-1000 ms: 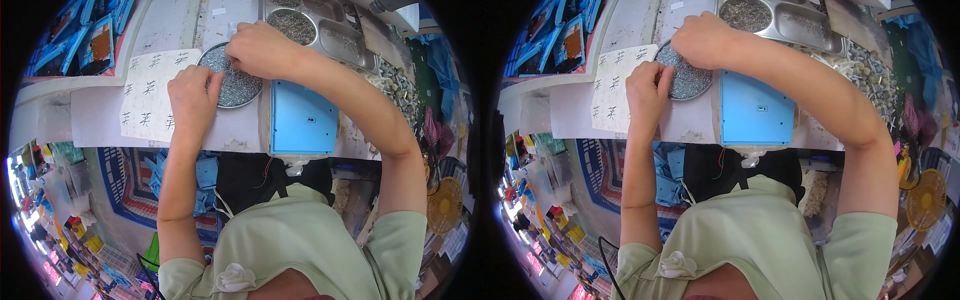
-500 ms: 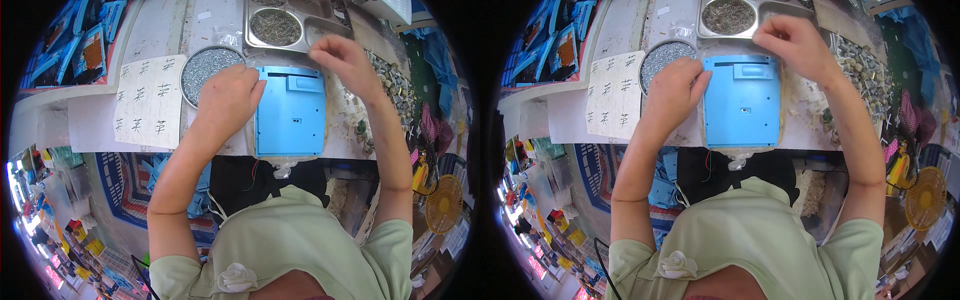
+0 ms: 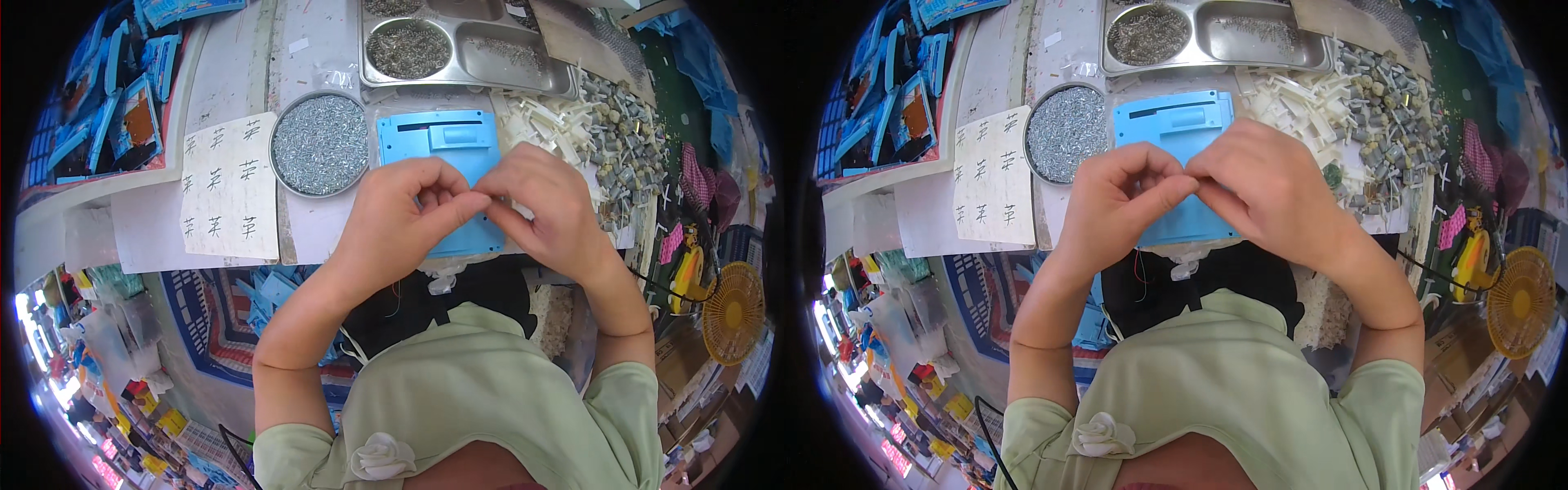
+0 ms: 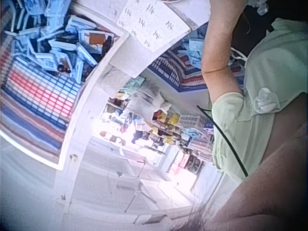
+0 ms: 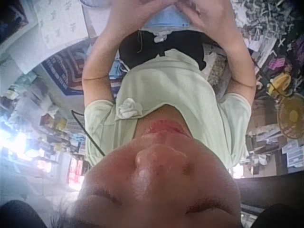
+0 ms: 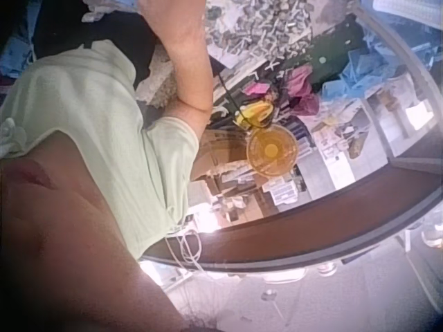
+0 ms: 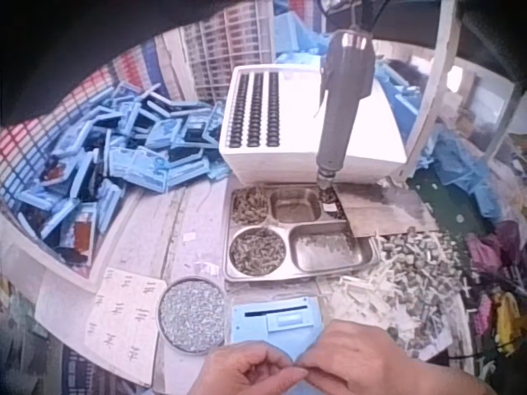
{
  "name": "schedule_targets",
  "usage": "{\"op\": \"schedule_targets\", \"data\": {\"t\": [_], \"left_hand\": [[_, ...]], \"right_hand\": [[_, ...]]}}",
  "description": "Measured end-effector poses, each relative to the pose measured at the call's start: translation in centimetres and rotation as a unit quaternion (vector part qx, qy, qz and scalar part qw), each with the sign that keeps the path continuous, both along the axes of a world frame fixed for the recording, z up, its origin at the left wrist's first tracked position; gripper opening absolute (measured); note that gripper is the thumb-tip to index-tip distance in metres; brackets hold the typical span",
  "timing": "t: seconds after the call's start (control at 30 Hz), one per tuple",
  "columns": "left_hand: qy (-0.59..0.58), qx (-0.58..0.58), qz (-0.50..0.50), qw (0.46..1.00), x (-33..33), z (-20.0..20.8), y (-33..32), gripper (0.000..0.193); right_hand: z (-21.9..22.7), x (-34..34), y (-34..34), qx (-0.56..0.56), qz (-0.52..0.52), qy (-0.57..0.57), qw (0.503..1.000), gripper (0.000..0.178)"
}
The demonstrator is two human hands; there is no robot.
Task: Assembling and soldering components of a blue electronic toy or device at a workbench.
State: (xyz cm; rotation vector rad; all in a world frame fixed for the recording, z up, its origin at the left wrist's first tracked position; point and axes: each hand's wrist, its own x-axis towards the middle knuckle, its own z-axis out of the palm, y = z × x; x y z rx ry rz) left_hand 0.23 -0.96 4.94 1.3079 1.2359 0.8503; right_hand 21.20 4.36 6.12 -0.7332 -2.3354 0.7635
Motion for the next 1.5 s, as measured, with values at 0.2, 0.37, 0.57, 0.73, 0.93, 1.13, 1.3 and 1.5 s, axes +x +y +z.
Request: {"op": "schedule_targets", "data": {"t": [0.2, 0.37, 0.57, 0.73, 0.93, 1.13, 1.3, 1.5], "left_hand": [[-0.136, -0.127, 0.0, 0.983, 0.7, -1.9, -1.5, 0.013], [-0.239, -0.2, 0.038, 0.949, 0.9, -0.9, -1.7, 0.016], [-0.202, -0.186, 0.041, 0.961, 0.8, -1.1, -1.6, 0.017], [-0.259, -0.278, -0.024, 0.925, -0.3, -1.3, -1.8, 0.016], [-0.321, -0.295, -0.051, 0.898, -0.1, -1.3, -1.9, 0.011], [0.104, 0.155, 0.058, 0.981, 0.8, -1.6, 0.6, 0.009], [0.19, 0.263, 0.029, 0.945, 1.6, -2.7, 1.7, 0.008], [0.29, 0.32, -0.023, 0.902, 3.1, -3.5, 2.3, 0.01]], "right_hand": [[-0.1, 1.1, -2.6, -0.066, -0.042, 0.027, 0.997, 0.017], [0.1, 1.0, -2.7, -0.113, -0.074, 0.049, 0.99, 0.015], [-0.2, 0.6, -2.0, -0.037, -0.042, 0.022, 0.998, 0.016], [-0.7, 1.2, -1.7, -0.051, 0.026, 0.075, 0.996, 0.019], [-1.2, 2.1, -1.3, -0.16, 0.065, 0.141, 0.975, 0.013], [-4.3, 0.6, 6.5, -0.124, -0.151, 0.044, 0.98, 0.02], [-5.5, 0.3, 8.3, -0.169, -0.106, -0.072, 0.977, 0.017], [-6.1, 0.6, 9.5, -0.218, -0.064, -0.046, 0.973, 0.022]]}}
